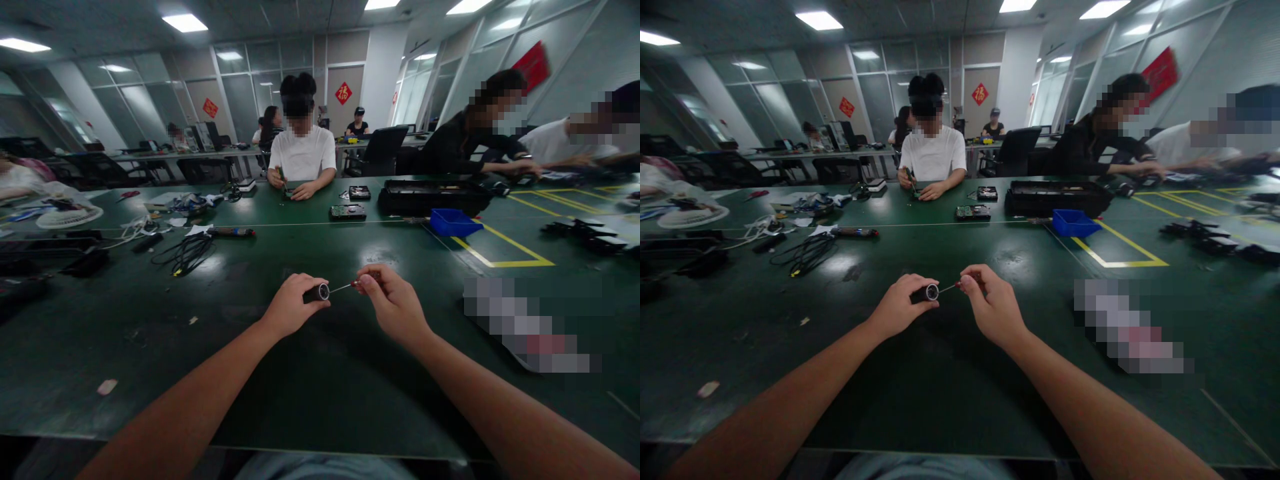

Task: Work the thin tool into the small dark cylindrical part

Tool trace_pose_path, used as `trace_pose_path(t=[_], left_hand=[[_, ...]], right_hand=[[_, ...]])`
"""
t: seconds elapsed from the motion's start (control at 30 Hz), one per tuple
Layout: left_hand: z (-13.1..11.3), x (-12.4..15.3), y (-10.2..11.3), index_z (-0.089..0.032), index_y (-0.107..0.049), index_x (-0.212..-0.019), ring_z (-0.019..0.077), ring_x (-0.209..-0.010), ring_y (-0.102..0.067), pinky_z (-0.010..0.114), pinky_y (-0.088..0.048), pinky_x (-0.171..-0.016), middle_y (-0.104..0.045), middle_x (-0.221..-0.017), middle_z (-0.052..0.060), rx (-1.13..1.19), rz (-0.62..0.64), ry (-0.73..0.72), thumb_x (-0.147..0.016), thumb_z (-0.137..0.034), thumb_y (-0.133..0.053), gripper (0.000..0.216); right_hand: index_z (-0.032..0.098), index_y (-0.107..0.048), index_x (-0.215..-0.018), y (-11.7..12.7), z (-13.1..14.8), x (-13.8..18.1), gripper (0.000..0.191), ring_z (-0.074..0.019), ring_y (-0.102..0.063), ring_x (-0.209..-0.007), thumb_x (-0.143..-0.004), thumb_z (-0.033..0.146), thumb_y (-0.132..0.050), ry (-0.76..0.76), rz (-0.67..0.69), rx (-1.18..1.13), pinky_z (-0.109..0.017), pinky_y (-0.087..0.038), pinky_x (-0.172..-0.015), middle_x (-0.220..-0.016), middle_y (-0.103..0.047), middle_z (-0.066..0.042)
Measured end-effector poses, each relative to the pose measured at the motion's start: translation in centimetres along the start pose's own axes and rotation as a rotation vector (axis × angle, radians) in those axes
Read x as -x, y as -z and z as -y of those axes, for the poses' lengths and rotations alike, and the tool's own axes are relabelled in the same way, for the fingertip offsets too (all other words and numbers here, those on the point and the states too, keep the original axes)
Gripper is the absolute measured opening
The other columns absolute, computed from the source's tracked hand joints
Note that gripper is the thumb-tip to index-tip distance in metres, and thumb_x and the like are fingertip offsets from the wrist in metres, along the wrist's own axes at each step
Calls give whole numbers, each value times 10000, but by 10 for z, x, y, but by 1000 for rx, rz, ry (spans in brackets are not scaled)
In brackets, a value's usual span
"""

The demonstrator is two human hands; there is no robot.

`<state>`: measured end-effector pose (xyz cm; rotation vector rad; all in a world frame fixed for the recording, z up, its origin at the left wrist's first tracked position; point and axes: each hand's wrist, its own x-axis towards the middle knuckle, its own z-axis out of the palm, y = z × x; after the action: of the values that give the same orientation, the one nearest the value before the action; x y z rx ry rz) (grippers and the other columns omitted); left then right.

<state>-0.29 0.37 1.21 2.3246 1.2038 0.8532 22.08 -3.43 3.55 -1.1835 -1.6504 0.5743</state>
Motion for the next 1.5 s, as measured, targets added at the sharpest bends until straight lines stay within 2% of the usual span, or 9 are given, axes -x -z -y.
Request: trace_pose_path(t=[0.53, 0.73, 0.9, 1.17, 1.37, 1.5], left_hand=[[-2, 0, 1, -277, -648, -1203, 235, -1077, -545, 384, -437, -949, -621, -1109, 46, 5, 27, 10, -815, -354, -759, 411], [-4, 1, 2, -276, -660, -1176, 226, -1067, -549, 369, -432, -943, -616, -1097, 38, 7, 3, 7, -804, -324, -773, 392], [-5, 1, 1, -269, -661, -1165, 211, -1049, -561, 353, -438, -928, -615, -1093, 32, 45, -18, -9, -790, -323, -790, 401], [-2, 0, -1, -267, -671, -1150, 215, -1046, -570, 369, -453, -927, -620, -1092, 39, 51, -39, 3, -787, -298, -793, 384], [-4, 1, 0, -271, -674, -1142, 203, -1025, -573, 355, -452, -905, -620, -1077, 28, 52, -37, 6, -781, -298, -801, 384], [-5, 1, 1, -280, -669, -1159, 206, -1034, -572, 357, -451, -912, -616, -1095, 30, 49, -29, 21, -790, -315, -791, 390]], right_hand=[[222, -597, -1031, -3, -2, -1, 219, -220, -706, -855, -964, 407, -501, -39, -3, -40, -376, -545, -777, -903, -717, -61], [202, -611, -968, -1, -2, -6, 248, -192, -665, -759, -945, 428, -511, -105, -10, -126, -347, -533, -711, -834, -696, -49], [183, -638, -907, 0, -2, -8, 309, -183, -640, -688, -940, 466, -516, -146, -38, -56, -337, -510, -673, -734, -675, -44], [199, -620, -936, -3, -3, -5, 253, -177, -640, -706, -932, 437, -533, -129, -92, -188, -341, -527, -689, -796, -686, -43], [202, -611, -944, -3, -3, -6, 223, -180, -650, -726, -934, 410, -532, -132, -24, -207, -349, -540, -709, -796, -679, -37], [201, -604, -962, -3, -1, -5, 225, -185, -663, -743, -935, 410, -526, -130, -38, -173, -359, -547, -725, -819, -682, -42]])
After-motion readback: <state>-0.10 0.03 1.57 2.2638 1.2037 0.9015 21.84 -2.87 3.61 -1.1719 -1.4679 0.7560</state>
